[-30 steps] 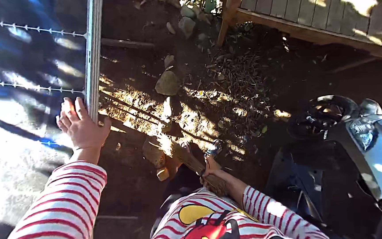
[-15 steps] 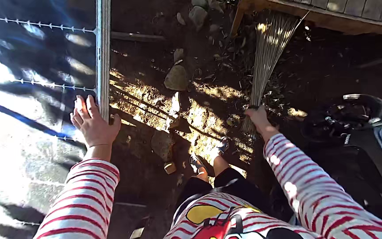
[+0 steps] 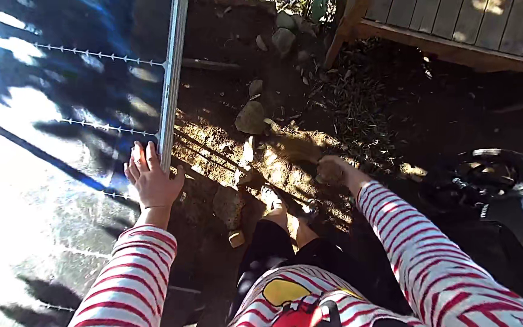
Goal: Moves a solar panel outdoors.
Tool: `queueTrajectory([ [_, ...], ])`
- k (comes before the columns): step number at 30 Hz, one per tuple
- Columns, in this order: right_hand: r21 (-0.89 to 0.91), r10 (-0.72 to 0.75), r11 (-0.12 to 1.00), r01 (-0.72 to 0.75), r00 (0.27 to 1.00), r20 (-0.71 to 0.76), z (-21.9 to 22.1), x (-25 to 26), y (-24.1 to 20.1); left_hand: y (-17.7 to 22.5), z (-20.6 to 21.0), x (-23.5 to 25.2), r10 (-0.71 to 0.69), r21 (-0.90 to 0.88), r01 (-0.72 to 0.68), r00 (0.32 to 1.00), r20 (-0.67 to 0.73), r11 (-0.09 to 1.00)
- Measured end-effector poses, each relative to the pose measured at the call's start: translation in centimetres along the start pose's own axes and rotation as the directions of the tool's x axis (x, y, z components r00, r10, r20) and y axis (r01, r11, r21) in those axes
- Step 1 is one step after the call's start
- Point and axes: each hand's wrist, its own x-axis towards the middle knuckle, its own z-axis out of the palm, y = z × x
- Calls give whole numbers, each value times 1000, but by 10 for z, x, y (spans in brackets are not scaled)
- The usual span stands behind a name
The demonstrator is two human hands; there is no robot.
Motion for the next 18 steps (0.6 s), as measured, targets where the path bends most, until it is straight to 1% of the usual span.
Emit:
queueTrajectory([
  [1, -45, -51, 998, 45, 989, -138, -11, 11, -19, 1, -1, 1, 5, -6, -5, 1000, -4, 1000],
  [2, -113, -95, 991, 67, 958, -269, -13, 13, -36, 1, -2, 1, 16, -9, -16, 1000, -6, 1000],
  [3, -170, -119, 984, 61, 928, -354, -9, 13, -47, 0, -3, 0, 33, -12, -33, 999, -15, 999],
  [4, -208, -135, 976, 57, 913, -384, 1, 10, -50, 0, -4, -1, 49, -13, -50, 998, -26, 999],
  [5, -225, -135, 973, 51, 918, -373, 14, 5, -46, -1, -5, -2, 60, -11, -61, 998, -32, 998],
  [6, -196, -120, 979, 52, 927, -354, 30, -5, -43, 0, -6, -1, 73, -12, -73, 996, -46, 997],
  [8, -32, -68, 998, 62, 959, -275, 69, -41, -42, 3, -7, 2, 87, -22, -89, 994, -65, 996],
  [9, 89, -22, 995, 39, 983, -182, 91, -58, -43, 3, -7, 3, 95, -23, -97, 993, -76, 995],
  [10, 214, 17, 977, -7, 999, -45, 111, -66, -43, 3, -8, 4, 100, -27, -102, 992, -81, 994],
  [11, 284, 39, 957, -66, 994, 97, 130, -66, -45, 2, -8, 6, 101, -32, -104, 991, -84, 994],
  [13, 276, 65, 950, -146, 957, 282, 163, -43, -50, 3, -7, 2, 94, -38, -98, 992, -86, 994],
  [14, 244, 84, 955, -172, 939, 333, 178, -28, -60, 4, -8, 0, 93, -35, -97, 991, -93, 995],
  [15, 220, 76, 961, -167, 926, 369, 187, -13, -78, 5, -9, 2, 95, -33, -99, 990, -103, 994],
  [17, 244, -57, 969, -35, 932, 359, 182, 11, -122, 4, -8, 6, 103, -27, -107, 987, -127, 994],
  [18, 264, -125, 964, 41, 943, 308, 171, 25, -143, 2, -8, 5, 104, -28, -108, 986, -128, 994],
])
